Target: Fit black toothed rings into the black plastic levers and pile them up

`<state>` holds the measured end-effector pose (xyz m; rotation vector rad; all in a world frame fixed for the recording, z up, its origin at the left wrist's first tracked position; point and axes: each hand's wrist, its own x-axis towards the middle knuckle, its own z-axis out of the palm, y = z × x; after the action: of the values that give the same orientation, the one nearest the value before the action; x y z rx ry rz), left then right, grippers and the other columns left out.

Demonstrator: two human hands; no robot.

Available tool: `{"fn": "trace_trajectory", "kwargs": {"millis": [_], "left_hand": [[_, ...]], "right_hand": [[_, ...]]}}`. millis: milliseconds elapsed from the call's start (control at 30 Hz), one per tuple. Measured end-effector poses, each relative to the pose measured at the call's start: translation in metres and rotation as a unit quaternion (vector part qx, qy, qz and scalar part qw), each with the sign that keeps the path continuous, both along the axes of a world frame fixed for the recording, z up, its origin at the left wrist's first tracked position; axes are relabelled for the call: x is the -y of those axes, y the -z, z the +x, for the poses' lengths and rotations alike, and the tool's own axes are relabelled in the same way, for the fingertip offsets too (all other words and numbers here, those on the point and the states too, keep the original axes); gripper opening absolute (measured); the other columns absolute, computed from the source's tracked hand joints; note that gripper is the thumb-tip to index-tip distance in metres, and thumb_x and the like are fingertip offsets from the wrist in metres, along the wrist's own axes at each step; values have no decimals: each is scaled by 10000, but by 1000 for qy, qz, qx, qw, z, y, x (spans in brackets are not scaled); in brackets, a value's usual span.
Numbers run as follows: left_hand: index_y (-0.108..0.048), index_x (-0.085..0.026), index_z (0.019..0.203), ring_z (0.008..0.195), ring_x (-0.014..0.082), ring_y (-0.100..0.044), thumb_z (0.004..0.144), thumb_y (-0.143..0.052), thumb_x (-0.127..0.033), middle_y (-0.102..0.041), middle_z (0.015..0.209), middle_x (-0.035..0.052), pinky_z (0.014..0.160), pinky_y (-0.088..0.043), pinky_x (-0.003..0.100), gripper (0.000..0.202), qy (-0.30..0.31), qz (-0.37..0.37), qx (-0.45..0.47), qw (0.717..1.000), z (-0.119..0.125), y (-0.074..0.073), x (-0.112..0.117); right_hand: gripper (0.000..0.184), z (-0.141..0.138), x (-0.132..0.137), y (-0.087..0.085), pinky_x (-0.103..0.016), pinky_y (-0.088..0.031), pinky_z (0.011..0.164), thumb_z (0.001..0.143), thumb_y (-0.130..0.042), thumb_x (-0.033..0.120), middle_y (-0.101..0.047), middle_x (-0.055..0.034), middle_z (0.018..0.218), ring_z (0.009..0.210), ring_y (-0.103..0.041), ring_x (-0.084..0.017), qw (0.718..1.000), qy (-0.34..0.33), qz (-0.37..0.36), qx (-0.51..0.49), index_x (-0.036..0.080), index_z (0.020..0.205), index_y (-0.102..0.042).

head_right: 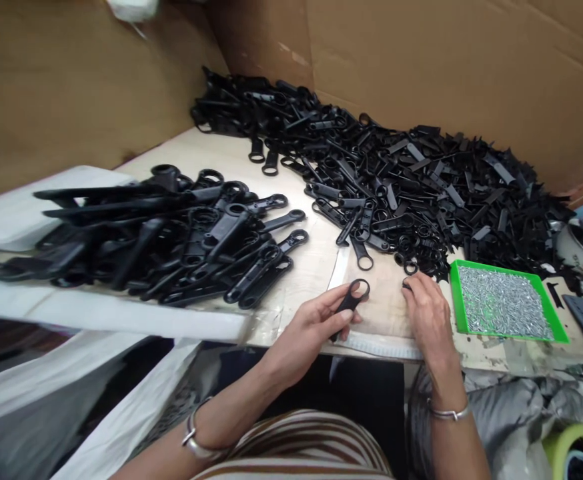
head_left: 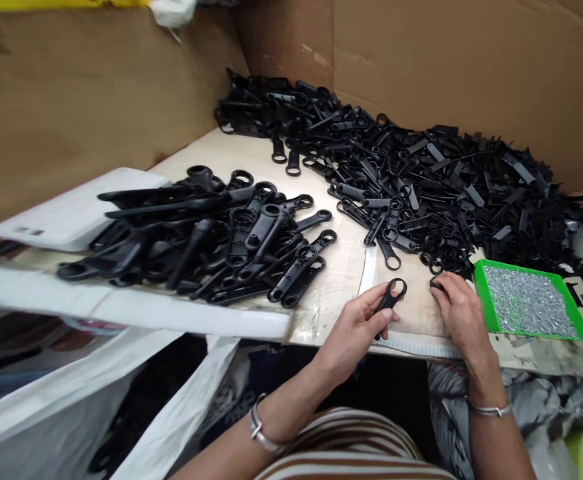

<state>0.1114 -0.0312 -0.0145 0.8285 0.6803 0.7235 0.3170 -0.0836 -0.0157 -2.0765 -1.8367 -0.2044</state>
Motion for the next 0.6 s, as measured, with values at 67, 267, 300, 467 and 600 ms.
{"fn": "trace_trajectory", "kwargs": {"millis": [67,267,300,467,600], "left_hand": [[-650,-183,1232,869,181,-642,751,-688,-182,-640,1256,125,565,-430,219,483,4,-8,20,1000,2,3,0],[-611,-235,1293,1233,295,-558,741,-652,-95,-582,1378,107,781,-496,293,571,12,-54,81,995,3,12,-1],[-621,-237,1280,1258,301,-541,742,-657,-93,-584,1377,104,819,-495,311,559,12,-60,88,994,3,13,-1],[-668,-214,1202,1270,299,-528,729,-682,-92,-611,1343,97,919,-477,356,488,26,-60,109,992,4,12,-3],[-675,-181,1191,1188,259,-585,718,-657,-72,-682,1222,87,975,-450,349,486,28,-53,117,991,7,7,-5]], "right_hand": [[204,3,-2,-6,-430,-514,883,936,-487,224,-682,-120,1070,986,-629,-275,999,-1,-37,31,167,984,-677],[270,13,-5,-17,-408,-537,829,906,-542,281,-662,-106,1081,942,-644,-249,995,-9,-85,-54,198,1116,-690],[262,10,-3,-18,-391,-548,812,894,-567,302,-660,-98,1082,918,-648,-231,990,-20,-77,-112,205,1097,-703],[222,-23,0,-17,-271,-587,630,870,-627,322,-634,-62,1118,765,-653,-134,906,-80,-30,-415,247,1052,-730],[170,-48,-4,-8,-275,-603,679,879,-615,264,-645,-56,1041,849,-668,-155,902,-105,3,-418,238,986,-745]]}}
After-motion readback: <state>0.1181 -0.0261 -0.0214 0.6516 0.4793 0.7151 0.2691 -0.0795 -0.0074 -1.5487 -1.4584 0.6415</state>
